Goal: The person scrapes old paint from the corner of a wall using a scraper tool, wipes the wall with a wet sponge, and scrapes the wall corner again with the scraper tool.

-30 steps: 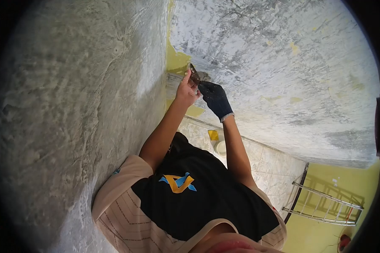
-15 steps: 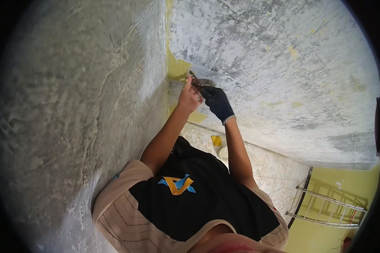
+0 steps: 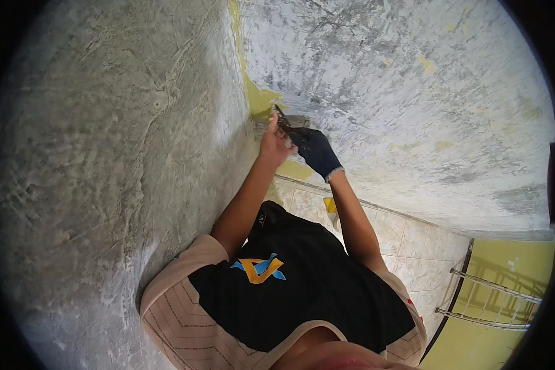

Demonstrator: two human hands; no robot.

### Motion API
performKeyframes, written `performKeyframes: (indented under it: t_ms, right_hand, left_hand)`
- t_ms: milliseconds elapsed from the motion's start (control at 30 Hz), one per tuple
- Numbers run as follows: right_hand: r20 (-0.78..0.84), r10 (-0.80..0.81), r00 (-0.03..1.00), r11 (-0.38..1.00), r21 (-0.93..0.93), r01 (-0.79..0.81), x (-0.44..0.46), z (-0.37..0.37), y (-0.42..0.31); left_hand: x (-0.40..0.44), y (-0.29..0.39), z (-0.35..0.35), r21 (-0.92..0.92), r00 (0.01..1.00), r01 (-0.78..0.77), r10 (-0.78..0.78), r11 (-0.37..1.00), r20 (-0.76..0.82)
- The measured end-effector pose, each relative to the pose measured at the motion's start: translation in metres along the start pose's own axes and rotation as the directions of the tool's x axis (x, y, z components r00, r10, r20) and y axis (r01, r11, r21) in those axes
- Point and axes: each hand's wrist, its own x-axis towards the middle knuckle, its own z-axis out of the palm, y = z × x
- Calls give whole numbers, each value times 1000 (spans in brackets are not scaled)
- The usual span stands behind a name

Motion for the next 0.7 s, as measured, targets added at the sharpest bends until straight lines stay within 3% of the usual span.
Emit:
performKeyframes:
  t_ms: [33, 100, 133, 167, 200, 267, 300, 367, 467, 500, 567, 600, 633, 667, 700]
  right_hand:
    - [15, 239, 971, 935, 266, -235, -7, -2, -8]
    - [-39, 151, 988, 979, 146, -144, -22, -13, -1]
    - [136, 456, 879, 830, 291, -476, -17, -26, -9]
    - [132, 456, 880, 828, 301, -474, -11, -21, -2]
    - [74, 257, 963, 939, 216, -267, -2, -11, 11]
    - [-59, -101, 993, 994, -49, 98, 9, 14, 32]
    - [-5, 87, 996, 994, 63, -87, 13, 16, 13]
    - [-73, -103, 992, 991, -94, 96, 3, 25, 14]
    - [-77, -85, 993, 996, 2, 85, -28, 7, 26]
    - [17, 173, 985, 977, 121, -173, -35, -10, 11]
    - [59, -114, 992, 948, -292, 127, -33, -19, 24]
    - [49, -116, 992, 947, -294, 126, -22, -19, 21]
    - [119, 128, 985, 989, -83, -118, -9, -16, 13]
    - [236, 341, 910, 921, 112, -374, -4, -15, 8]
    - [228, 347, 910, 918, 116, -379, -6, -14, 9]
  left_hand:
    - [3, -11, 1, 60, 999, 28, -27, 998, -30]
    - [7, -24, 9, 107, 998, 41, -35, 993, -57]
    - [4, -29, 12, 89, 996, 37, -29, 995, -89]
    - [2, -29, 16, 83, 993, 37, -27, 996, -118]
    - [11, -24, 4, 45, 998, 38, -35, 998, -50]
    - [9, 0, -5, 15, 999, 26, -26, 1000, -22]
    - [7, 7, -8, -28, 1000, 1, -1, 1000, 5]
    - [-7, 7, 7, 14, 999, -9, 9, 1000, -40]
    - [8, -22, -5, 74, 995, 101, -102, 992, 7]
    - [6, -29, 1, 64, 996, 90, -91, 994, 9]
    - [-6, -33, 19, 36, 989, 127, -123, 991, -86]
    - [-11, -29, 24, 38, 990, 113, -109, 993, -90]
    - [-10, -22, 22, 46, 990, 115, -111, 992, -85]
    - [-10, -13, 17, 18, 992, 105, -103, 994, -78]
    - [-8, -7, 9, -9, 992, 97, -98, 995, -75]
